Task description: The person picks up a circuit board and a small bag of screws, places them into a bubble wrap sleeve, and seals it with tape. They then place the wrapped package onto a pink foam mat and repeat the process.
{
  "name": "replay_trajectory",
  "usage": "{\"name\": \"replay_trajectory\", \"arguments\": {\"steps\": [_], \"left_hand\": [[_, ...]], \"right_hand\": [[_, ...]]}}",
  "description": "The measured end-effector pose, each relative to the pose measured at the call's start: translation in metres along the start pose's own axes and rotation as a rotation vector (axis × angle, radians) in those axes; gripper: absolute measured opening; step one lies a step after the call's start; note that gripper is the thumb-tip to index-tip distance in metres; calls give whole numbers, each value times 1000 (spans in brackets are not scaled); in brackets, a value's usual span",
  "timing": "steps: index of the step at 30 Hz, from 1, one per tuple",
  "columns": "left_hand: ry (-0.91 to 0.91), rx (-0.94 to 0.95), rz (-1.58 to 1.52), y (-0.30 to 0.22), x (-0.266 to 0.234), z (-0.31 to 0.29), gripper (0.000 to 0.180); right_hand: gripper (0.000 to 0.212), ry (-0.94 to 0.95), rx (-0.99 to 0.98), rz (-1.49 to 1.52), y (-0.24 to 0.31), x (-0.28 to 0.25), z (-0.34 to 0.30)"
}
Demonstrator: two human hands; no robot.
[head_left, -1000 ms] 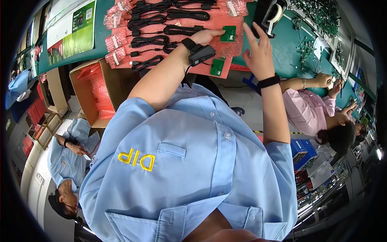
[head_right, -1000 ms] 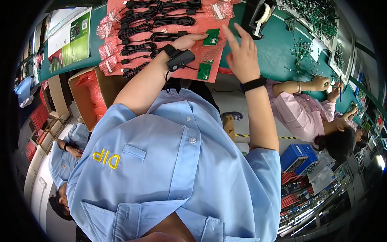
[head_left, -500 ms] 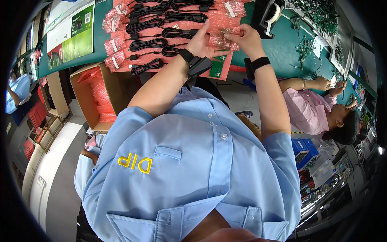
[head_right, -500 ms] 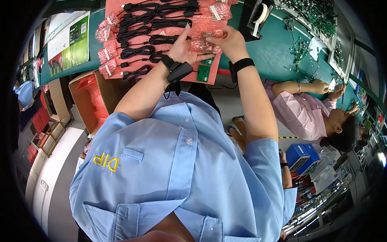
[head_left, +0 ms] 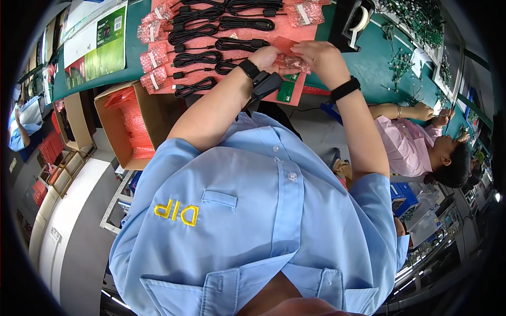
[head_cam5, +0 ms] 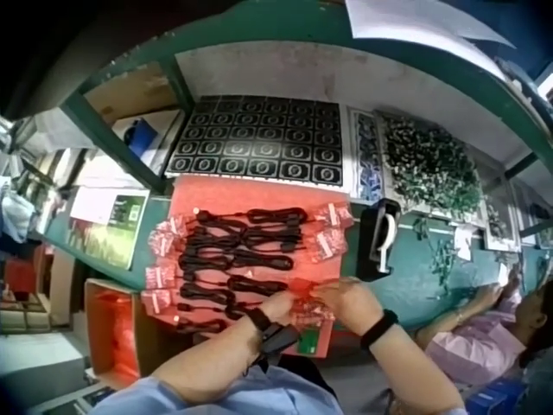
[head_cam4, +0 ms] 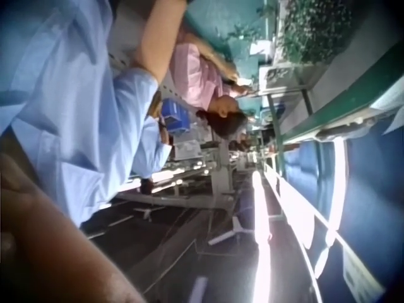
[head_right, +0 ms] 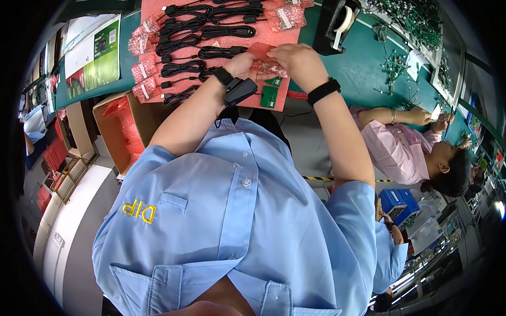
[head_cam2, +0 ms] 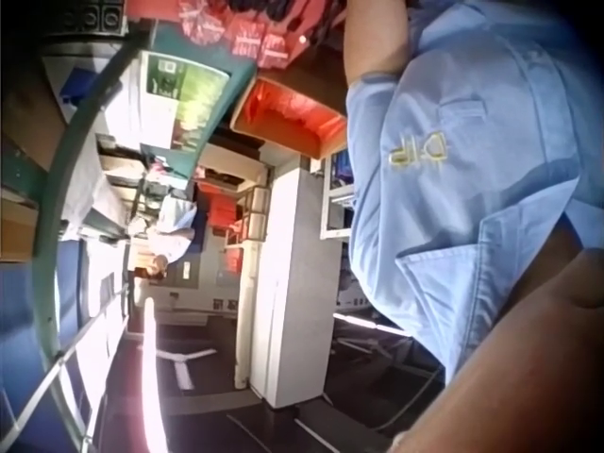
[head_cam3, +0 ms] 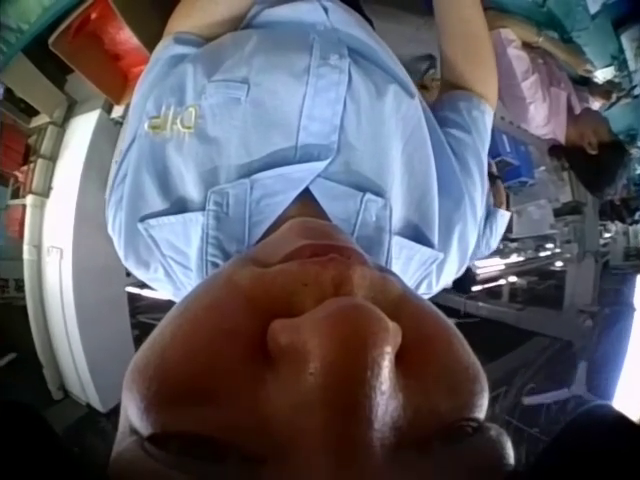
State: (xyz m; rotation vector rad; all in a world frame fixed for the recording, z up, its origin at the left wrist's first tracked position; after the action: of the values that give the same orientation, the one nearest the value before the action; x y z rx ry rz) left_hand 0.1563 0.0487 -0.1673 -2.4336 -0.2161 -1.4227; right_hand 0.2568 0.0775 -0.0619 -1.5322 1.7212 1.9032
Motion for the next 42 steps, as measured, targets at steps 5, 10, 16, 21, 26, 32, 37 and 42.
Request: {"name": "replay_trajectory", "arguments": {"steps": [5,10,16,21,26,32,37,42], "left_hand": [[145,-27,-175,-11,28,-11,34],[94,-81,45,-7,8,3,33],[-60,-73,73,-10,5,3,28],[-67,-63,73,-10,8,11,26],[-102,-53,65,-9,-4,12,23],[-167,-55,73,-12,-13,13,21],[-125,31,77,-13,-7,19,21],[-106,111,88,-12,-13,16,17]], "right_hand": [[19,-93,-199,-168,13,0,-19],[17,-98,-214,-158,14,-11,-25],[26,-780,634,652,-152,-51,-103],[31,-685,723,1069,-187,-11,-89],[27,-921,646,1352,-147,8,-99],[13,-803,530,296,-136,7,-105],[10,-467,461,-23,-144,5,-110],[11,-730,535,585,-118,53,-120]]}}
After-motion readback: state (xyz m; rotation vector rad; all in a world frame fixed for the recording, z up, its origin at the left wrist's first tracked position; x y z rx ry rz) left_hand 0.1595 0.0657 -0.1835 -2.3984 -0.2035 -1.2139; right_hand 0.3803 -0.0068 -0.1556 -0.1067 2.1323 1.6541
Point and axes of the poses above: each hand's wrist, its own z-axis towards the middle knuckle, its own x-axis out of the palm, y = z × x, the point moved 8 cm from there along z, towards the middle knuckle, and after that the axes turned 14 degrees about y, right-handed, at the moved point
